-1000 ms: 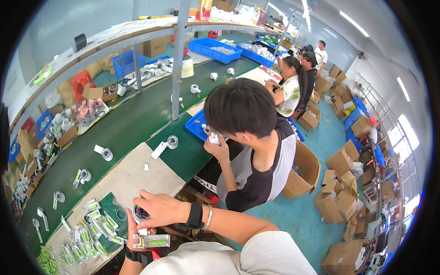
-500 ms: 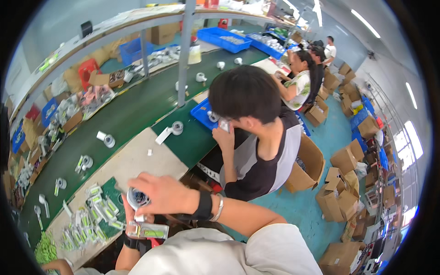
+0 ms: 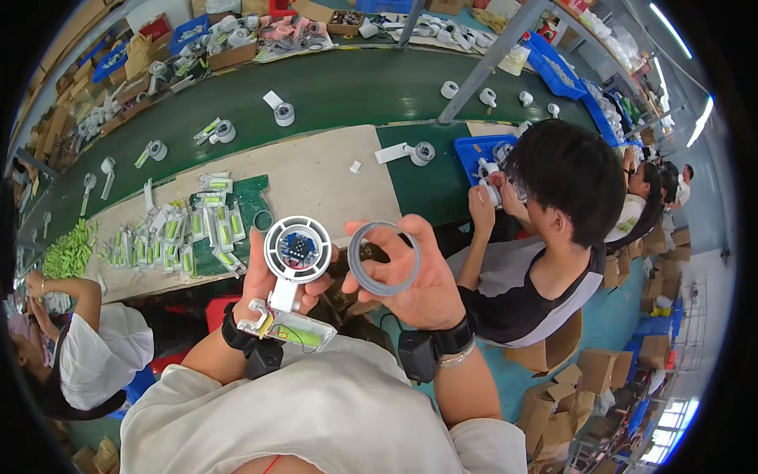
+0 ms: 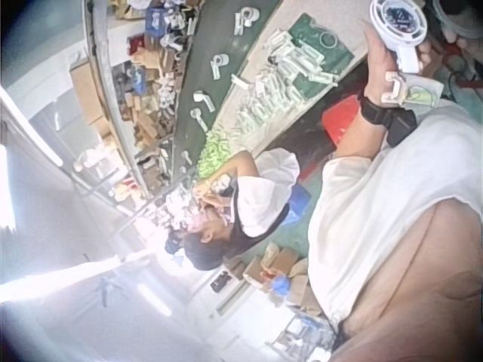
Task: The person assembles electronic devices by hand by connecting a circuit board to a battery and housing, fitting a grey plastic ring onto the unit, and placing the completed assembly onto a conveyor belt.
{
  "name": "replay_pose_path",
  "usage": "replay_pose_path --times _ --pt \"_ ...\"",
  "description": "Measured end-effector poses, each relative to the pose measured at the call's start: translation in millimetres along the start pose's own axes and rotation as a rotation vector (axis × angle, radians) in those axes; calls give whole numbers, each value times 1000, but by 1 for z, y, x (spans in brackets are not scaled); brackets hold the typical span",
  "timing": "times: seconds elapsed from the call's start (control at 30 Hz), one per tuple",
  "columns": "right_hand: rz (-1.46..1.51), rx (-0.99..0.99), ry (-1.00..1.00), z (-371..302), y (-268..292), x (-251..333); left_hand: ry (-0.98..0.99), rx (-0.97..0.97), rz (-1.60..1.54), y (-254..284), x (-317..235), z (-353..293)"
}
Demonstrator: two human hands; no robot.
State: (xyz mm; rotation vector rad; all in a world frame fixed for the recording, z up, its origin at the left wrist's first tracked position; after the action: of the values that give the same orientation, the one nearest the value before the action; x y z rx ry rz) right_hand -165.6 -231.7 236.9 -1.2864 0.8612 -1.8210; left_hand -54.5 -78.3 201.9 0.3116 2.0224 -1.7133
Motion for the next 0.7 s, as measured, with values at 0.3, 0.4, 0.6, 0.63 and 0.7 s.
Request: replay_pose_path --times 0.3,0.4,0.6,0.63,0.7 --pt "110 4 9 2 -5 -3 -99 61 -158 0 -1 -4" --pt "11 72 11 2 4 -2 -82 49 -75 -2 -2 -4" --pt "204 67 0 3 10 -5 -70 23 -97 -1 -1 -3" --pt "227 57 10 3 9 -6 -74 28 -100 0 -1 -3" --pt "246 46 23 3 9 -6 -70 22 -109 -1 0 -3"
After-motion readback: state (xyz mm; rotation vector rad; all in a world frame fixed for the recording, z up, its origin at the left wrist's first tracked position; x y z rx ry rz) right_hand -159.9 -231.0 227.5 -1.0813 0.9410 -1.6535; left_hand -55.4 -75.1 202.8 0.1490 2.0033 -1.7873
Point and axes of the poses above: each hand's wrist, its own z-axis towards the middle knuckle, its own y-axis out of the back of the hand, x = y × z, the point moved 1 cm from there along z, towards the middle knuckle, and after that the axes turned 9 degrees about z, right-handed, at the moved point
